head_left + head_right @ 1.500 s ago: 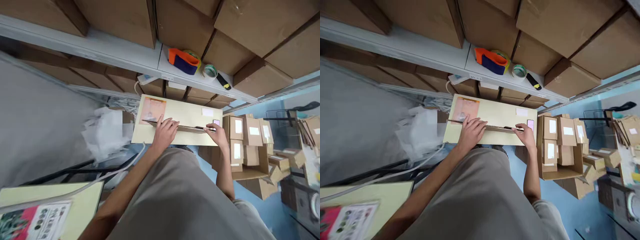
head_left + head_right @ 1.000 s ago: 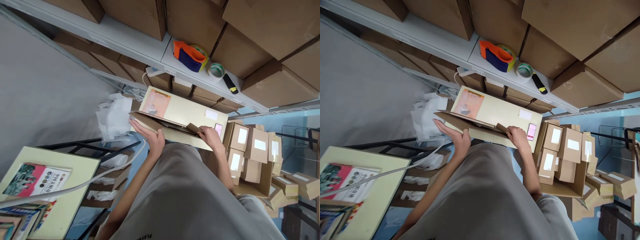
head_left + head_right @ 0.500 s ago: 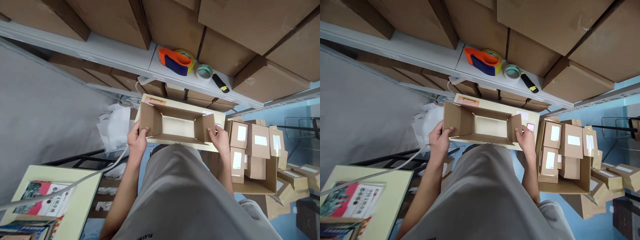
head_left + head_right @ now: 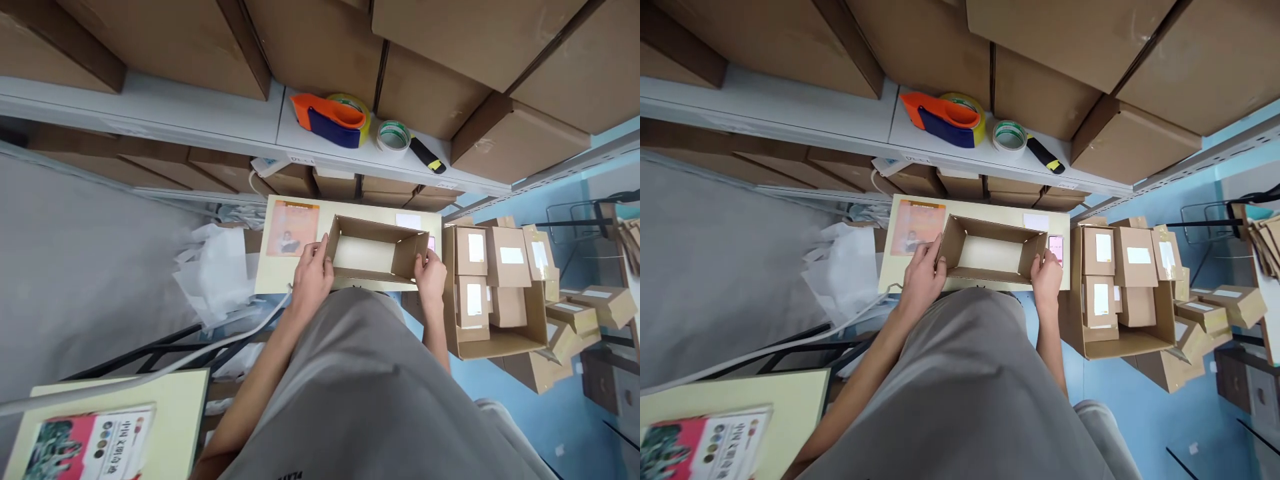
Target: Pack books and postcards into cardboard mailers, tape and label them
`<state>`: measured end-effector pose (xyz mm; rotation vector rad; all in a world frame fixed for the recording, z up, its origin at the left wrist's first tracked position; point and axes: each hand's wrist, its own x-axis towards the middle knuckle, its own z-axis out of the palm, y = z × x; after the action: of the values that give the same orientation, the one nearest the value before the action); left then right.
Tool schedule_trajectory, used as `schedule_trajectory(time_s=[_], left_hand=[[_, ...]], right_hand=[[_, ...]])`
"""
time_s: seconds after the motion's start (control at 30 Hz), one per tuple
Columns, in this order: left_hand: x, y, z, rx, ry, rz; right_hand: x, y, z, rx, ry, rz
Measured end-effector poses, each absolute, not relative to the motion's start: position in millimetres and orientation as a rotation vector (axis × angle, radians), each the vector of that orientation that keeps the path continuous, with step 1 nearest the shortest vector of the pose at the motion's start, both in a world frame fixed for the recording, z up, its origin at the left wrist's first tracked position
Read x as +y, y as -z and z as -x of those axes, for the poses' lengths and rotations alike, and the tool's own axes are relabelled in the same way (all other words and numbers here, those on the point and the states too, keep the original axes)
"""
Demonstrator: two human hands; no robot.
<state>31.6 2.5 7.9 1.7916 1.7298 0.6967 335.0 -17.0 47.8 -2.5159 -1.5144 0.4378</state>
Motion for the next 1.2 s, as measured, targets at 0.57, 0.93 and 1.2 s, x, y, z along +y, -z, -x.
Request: schedule_trajectory(time_s=[0.57,0.93,1.2], left_hand=[[-10.6,-12.8,-16.7,1.526,-0.974,-1.909],[-6.4,-17.8,-24.4,1.403,-0.686,-1.855],[12.2,3.4,-32.6,1.394,-0.556,-1.804]], right_hand=[[15.9,-59.3,-331.6,-1.403,-0.258,2.474],[38.5,-57.1,-335.1,-1.400,-0.751,2.184],[22.1,-46.0,-340.4,-1.476,-0.896,2.069]])
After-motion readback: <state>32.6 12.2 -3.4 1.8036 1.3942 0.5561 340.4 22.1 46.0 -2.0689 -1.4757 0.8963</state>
